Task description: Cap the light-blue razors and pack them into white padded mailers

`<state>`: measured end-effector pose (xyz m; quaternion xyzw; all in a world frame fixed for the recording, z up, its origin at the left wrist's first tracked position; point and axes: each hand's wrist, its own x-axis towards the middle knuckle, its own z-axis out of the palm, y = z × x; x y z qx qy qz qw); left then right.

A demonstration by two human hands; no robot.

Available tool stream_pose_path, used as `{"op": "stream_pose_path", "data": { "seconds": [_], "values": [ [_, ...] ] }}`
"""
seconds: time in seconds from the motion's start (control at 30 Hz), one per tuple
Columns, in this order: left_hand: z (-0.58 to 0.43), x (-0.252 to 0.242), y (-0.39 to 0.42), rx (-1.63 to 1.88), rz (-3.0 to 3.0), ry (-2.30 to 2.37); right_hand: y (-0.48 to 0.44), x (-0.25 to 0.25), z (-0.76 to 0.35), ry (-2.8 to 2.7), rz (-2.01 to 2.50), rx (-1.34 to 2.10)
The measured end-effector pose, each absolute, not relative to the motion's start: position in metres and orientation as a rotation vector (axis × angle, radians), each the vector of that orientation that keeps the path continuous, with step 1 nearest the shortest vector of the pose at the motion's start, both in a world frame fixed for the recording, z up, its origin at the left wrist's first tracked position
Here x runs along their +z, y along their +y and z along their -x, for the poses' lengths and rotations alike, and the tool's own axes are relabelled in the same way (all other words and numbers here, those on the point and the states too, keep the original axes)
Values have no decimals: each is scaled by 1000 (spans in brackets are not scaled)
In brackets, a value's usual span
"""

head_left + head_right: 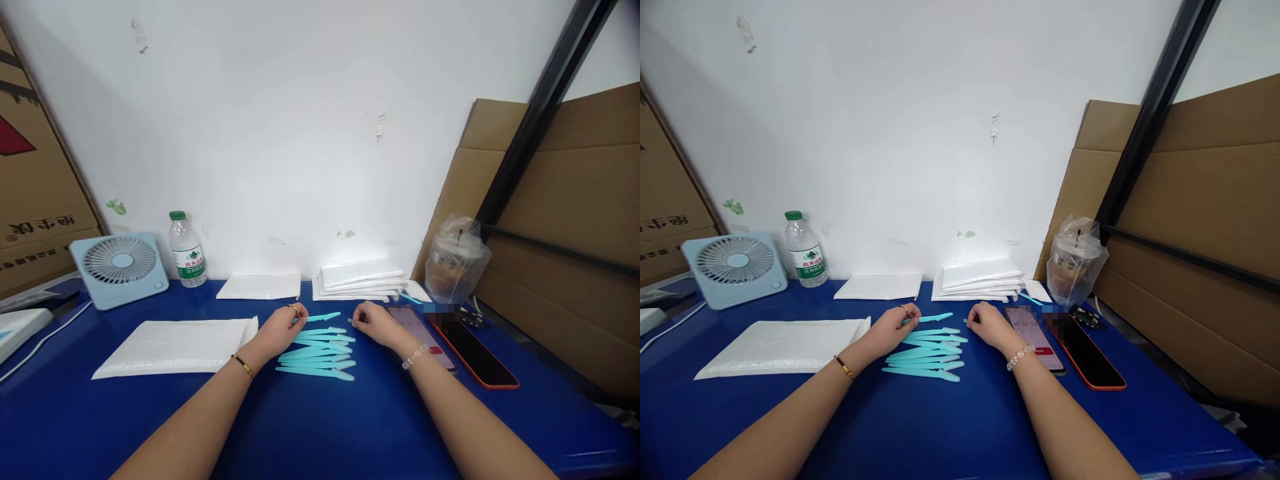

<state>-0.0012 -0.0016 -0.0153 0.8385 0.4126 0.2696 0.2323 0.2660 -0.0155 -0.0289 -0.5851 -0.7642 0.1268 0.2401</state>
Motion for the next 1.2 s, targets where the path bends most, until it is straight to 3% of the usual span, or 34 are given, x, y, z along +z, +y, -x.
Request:
{"op": "stream_pose_path", "data": {
  "seconds": [0.33, 0.57, 1.2],
  "values": [
    [0, -17, -2, 729, -2304, 1164, -18, -26, -263, -2204, 1615, 110],
    [0, -14, -3, 744, -2313, 1197, -30, -12, -260, -2076, 1320, 456],
    [-5, -12, -8, 711, -2371, 1127, -33, -17, -237, -1944, 1253, 772]
  ]
}}
